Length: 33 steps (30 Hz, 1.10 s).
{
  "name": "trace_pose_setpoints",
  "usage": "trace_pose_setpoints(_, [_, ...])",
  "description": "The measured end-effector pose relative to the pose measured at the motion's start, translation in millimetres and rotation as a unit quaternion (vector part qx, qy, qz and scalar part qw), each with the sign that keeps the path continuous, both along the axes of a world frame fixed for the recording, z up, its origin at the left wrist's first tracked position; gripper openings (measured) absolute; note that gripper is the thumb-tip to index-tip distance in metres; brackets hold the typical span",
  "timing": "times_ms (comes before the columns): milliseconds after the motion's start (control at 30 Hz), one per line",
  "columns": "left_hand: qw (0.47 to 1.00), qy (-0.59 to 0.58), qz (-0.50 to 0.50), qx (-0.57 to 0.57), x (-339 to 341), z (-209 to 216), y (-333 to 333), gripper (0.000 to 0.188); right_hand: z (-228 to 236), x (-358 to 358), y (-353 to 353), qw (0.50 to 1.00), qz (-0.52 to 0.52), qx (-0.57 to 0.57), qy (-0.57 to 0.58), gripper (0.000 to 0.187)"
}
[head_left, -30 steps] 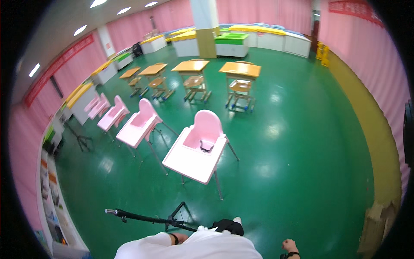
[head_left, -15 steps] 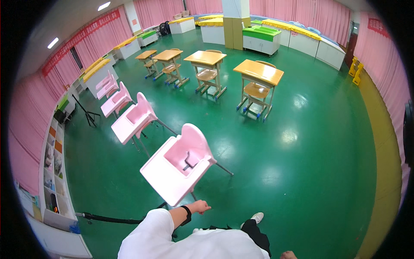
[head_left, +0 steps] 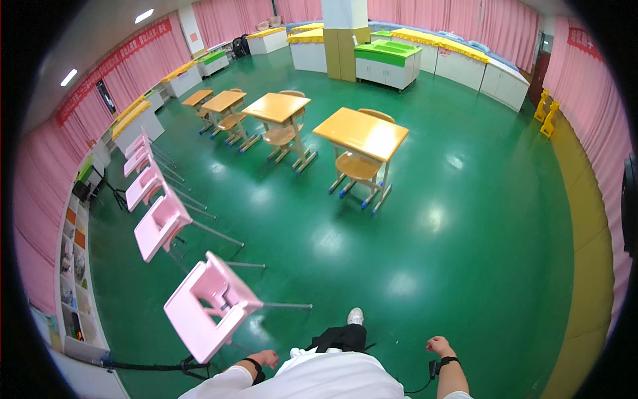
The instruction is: Arranging and organizing various chairs, including wooden chairs and pink baby high chairs, in a classroom.
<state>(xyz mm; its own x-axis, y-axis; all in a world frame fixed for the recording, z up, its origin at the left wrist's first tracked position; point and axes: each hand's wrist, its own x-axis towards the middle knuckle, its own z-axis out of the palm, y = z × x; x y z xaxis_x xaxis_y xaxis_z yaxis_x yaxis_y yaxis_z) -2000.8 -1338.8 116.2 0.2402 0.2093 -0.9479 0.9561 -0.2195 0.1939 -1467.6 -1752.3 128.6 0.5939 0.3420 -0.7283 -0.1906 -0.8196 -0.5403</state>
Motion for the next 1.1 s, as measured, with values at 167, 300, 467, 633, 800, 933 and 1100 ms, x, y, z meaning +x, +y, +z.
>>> trace_pose_setpoints(167, [0.994, 0.014, -0.107, -0.022, 141.0, -2.1, 82.6, 0.028, -1.3, 110.8, 52.9, 0.999, -0.005, 0.018, 0.028, 0.019])
trace_pose_setpoints(300, [0.985, -0.084, -0.118, 0.095, 303.8, -11.8, 164.3, 0.025, 34.3, 204.1, 66.8, 0.997, 0.011, 0.004, 0.074, 0.019])
trace_pose_setpoints(467, [0.959, -0.193, -0.134, 0.157, 529.1, 15.2, 241.3, 0.025, 27.2, 330.8, 57.0, 0.987, -0.151, -0.002, 0.061, 0.022])
trace_pose_setpoints(633, [0.963, -0.218, -0.063, 0.148, 688.5, 38.5, 280.5, 0.026, 13.2, 461.6, 74.7, 0.974, -0.169, -0.052, 0.139, 0.024])
trace_pose_setpoints(800, [0.983, -0.149, -0.032, 0.101, 769.6, 31.1, 295.8, 0.028, 25.2, 642.9, 158.0, 0.984, -0.117, -0.047, 0.125, 0.025])
trace_pose_setpoints(933, [0.98, -0.168, 0.071, 0.081, 842.4, 41.0, 314.4, 0.027, 28.7, 792.2, 240.1, 0.995, -0.072, -0.026, 0.069, 0.025])
trace_pose_setpoints(1100, [0.962, -0.189, 0.186, 0.068, 936.7, 34.5, 360.4, 0.024, 37.4, 945.3, 368.2, 1.0, 0.023, 0.015, -0.004, 0.019])
